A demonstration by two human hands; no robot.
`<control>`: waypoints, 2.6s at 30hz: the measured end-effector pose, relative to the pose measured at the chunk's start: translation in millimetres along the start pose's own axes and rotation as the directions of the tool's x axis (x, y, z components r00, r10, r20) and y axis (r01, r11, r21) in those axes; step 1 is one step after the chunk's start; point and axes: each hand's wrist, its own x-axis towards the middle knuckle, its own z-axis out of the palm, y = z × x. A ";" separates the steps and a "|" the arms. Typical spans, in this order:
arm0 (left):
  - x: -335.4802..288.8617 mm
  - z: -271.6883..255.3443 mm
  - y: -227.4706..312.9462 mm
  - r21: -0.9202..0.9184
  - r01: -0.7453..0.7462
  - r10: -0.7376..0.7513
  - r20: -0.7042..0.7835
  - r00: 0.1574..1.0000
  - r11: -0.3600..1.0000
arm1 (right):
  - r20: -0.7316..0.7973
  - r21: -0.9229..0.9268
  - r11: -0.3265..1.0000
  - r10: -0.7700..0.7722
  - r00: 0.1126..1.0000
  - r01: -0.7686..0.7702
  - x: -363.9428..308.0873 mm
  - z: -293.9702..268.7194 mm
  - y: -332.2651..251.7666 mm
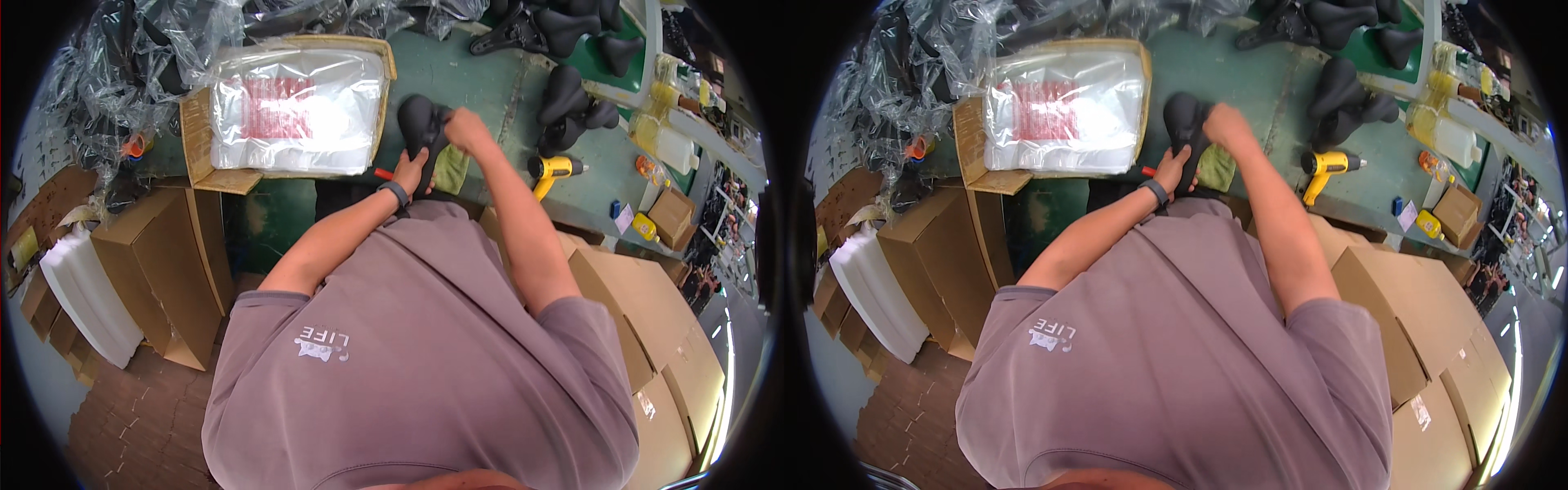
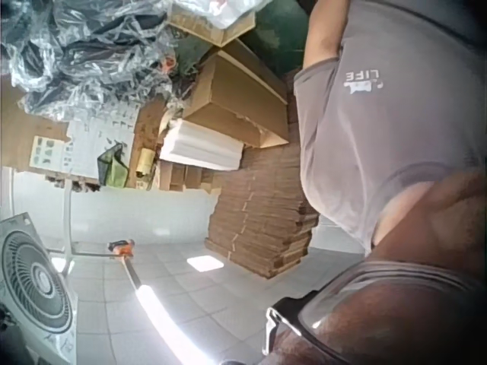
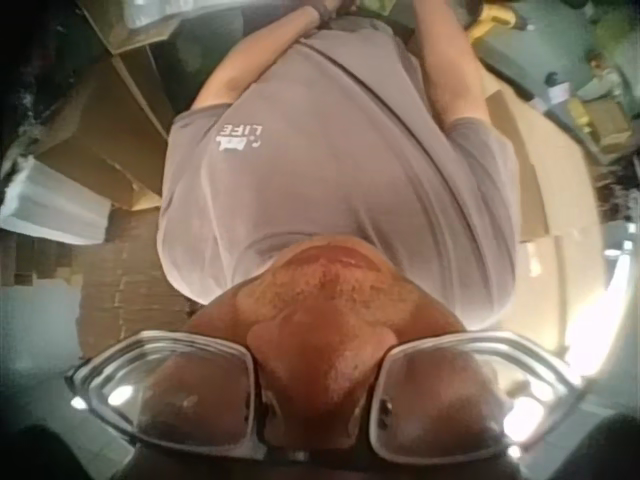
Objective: The person is inspecting bicycle seats and packing them into individual plastic bags at a factory workbench.
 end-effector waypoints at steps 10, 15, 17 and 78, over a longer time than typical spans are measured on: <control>-10.8 1.4 13.6 0.025 0.060 -0.062 0.091 0.994 0.998 | -0.135 0.065 0.997 0.056 0.989 -0.048 35.3 -10.2 31.2; -38.3 -21.9 42.7 0.044 -0.007 -0.002 0.209 0.978 0.999 | -0.480 0.107 0.985 -0.066 0.875 0.133 23.6 11.6 118.3; -71.7 -15.6 59.0 0.098 -0.104 0.073 0.282 0.957 0.990 | -0.656 0.039 0.990 -0.078 0.751 0.137 31.9 31.7 161.8; -100.2 -240.0 163.1 0.587 -0.782 0.772 0.390 0.502 0.212 | -0.263 0.955 0.014 -0.426 0.866 0.297 -166.1 87.3 -182.2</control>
